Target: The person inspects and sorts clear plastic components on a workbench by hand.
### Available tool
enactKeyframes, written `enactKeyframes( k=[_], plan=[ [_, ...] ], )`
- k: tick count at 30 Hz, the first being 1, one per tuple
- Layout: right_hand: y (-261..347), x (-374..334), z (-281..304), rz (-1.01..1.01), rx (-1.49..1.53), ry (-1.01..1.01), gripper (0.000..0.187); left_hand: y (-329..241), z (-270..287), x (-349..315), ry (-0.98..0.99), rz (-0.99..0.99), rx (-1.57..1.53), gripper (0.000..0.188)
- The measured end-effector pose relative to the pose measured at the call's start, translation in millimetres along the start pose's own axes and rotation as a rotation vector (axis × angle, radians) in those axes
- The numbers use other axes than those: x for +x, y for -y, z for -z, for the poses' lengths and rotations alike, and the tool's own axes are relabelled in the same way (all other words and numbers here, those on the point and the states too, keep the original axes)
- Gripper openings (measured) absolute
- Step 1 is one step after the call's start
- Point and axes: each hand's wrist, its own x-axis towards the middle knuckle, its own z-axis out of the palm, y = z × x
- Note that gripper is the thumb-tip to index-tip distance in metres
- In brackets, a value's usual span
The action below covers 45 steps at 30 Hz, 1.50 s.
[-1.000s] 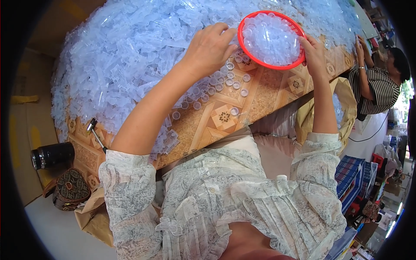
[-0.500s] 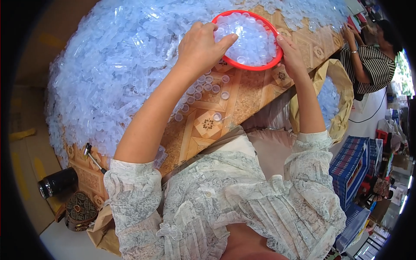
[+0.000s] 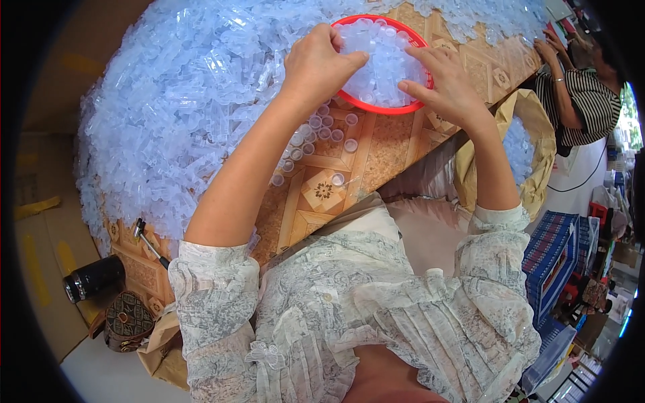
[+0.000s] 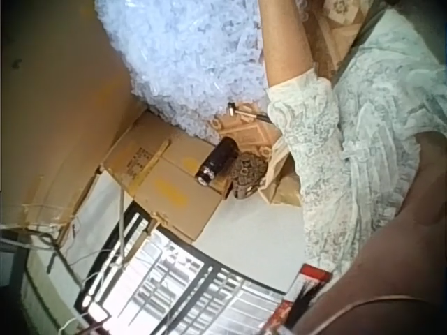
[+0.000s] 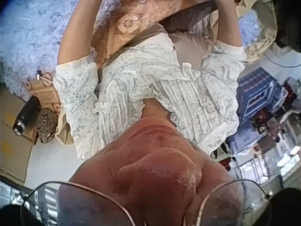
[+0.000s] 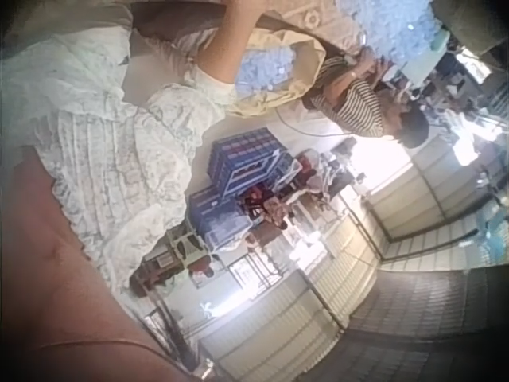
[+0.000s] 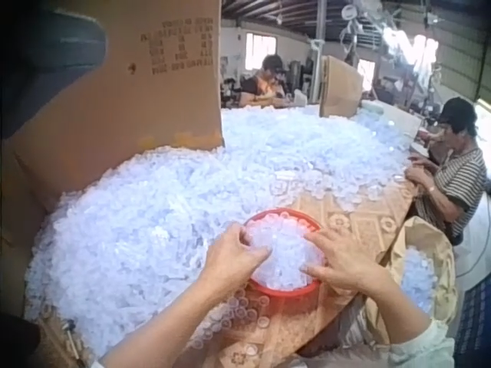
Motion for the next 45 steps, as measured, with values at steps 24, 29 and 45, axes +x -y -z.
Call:
enactKeyframes(
  k=[24,29,45],
  plan=[
    [53,21,-1,-0.200,0.324,-0.150,0.043,26,52,-58,-0.032,0.134,-0.750,0.043],
    [41,24,14,-0.383,1.202,-0.076,0.031,-1,43,-70,0.148,0.297,-1.524,0.023],
    [177,57,2,0.015,1.205,-0.046,0.068,5,61,-100,0.171,0.243,-2.104,0.047]
  ],
)
